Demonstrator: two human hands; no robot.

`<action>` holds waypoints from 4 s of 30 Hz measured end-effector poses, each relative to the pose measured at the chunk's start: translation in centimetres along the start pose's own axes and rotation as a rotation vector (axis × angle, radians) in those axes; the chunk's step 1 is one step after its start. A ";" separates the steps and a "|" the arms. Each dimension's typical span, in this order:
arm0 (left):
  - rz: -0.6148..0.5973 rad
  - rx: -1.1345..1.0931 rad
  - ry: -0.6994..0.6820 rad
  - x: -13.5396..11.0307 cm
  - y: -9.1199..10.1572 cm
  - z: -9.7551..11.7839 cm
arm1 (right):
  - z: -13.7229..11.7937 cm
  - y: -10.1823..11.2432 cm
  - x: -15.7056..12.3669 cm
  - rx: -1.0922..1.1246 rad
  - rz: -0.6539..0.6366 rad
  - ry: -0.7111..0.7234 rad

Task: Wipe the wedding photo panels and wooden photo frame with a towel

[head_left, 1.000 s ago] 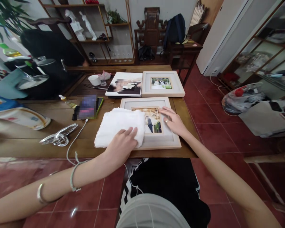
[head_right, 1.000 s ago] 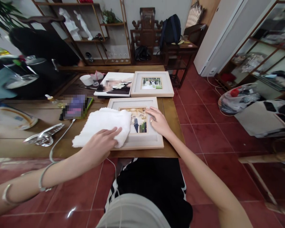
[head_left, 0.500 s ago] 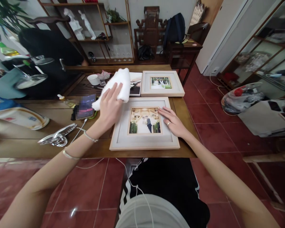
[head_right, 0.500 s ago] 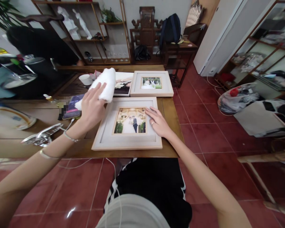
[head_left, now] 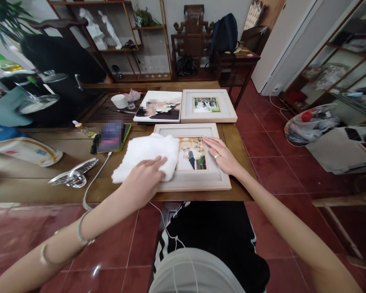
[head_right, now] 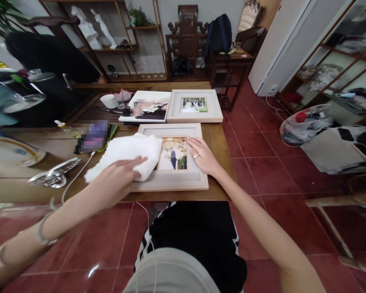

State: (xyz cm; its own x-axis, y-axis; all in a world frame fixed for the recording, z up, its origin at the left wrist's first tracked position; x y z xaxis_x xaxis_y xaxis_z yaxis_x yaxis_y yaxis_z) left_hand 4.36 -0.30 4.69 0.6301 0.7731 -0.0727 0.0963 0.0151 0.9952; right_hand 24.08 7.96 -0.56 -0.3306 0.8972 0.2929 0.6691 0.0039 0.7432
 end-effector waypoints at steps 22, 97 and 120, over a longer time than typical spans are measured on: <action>0.265 -0.003 0.004 8.0 -1.3 -8.3 | 0.0 -0.4 0.0 -0.087 -0.034 0.027; -0.118 -0.134 -0.346 0.3 1.6 9.3 | -0.1 -0.2 -0.1 0.040 0.041 0.014; 0.255 -0.056 -0.228 16.9 2.1 1.6 | -0.1 -0.2 -0.1 0.006 0.048 0.047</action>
State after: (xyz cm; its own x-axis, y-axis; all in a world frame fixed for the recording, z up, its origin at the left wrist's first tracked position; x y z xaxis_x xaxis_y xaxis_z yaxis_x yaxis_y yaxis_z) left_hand 16.47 11.75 5.41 0.7851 0.5947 0.1729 -0.1254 -0.1208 0.9847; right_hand 23.92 7.83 -0.71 -0.3295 0.8744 0.3561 0.6884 -0.0356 0.7244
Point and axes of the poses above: each hand's wrist, its own x-axis towards the middle knuckle, its own y-axis out of the back of the hand, z = x × y, the point moved 9 cm from there along x, towards the middle knuckle, and after that the axes turned 7 degrees about -x, right-handed, at the moved point
